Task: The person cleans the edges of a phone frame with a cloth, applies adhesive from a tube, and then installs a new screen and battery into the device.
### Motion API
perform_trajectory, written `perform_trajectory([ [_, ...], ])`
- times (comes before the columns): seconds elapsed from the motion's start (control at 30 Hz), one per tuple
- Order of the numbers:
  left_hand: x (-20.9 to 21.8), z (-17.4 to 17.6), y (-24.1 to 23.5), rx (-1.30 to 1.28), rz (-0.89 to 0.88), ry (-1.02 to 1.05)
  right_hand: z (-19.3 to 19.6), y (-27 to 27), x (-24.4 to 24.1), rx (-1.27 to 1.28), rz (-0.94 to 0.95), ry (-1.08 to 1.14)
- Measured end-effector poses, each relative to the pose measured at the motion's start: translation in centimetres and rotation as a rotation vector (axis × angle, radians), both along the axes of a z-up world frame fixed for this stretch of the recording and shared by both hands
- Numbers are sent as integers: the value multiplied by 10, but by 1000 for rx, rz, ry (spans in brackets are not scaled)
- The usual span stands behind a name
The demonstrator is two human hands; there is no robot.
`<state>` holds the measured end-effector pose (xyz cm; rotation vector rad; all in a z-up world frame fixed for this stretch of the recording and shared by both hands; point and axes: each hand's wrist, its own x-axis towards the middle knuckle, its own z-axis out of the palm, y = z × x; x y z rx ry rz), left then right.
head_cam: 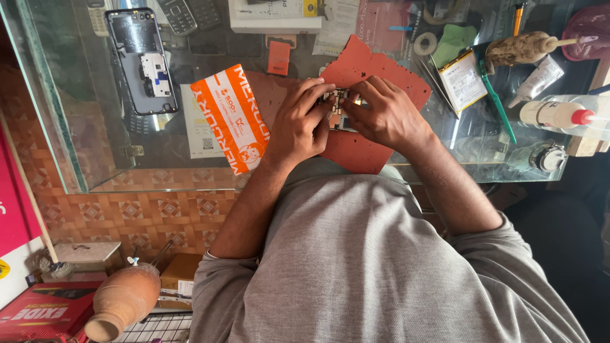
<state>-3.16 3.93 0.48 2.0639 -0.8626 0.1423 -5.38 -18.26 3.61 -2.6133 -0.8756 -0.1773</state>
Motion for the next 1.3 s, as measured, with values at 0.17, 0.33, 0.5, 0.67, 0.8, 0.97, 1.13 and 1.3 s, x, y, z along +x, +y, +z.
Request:
perform_trajectory([
  [0.17, 2, 4, 0, -6, -11, 10, 9, 1, 5, -119, 73, -98],
  [0.33, 0, 5, 0, -17, -12, 24, 13, 3, 9, -238, 132, -101],
  [0.5, 1, 4, 1, -32, -8, 7, 14, -1, 11, -9, 94, 63],
  [0.67, 1, 1, 3, -27, 2, 13, 6, -3, 8, 107, 54, 123],
  [0.8, 1, -1, 2, -25, 3, 6, 2, -5, 6, 168, 37, 161],
  [0.97, 0, -3, 1, -7, 6, 2, -1, -8, 10, 110, 92, 105],
  [1.13, 1, -5, 1, -12, -3, 26, -1, -9, 12, 62, 121, 72],
  [1.3, 1, -3, 1, -10, -6, 20, 4, -9, 11, 2, 140, 57],
])
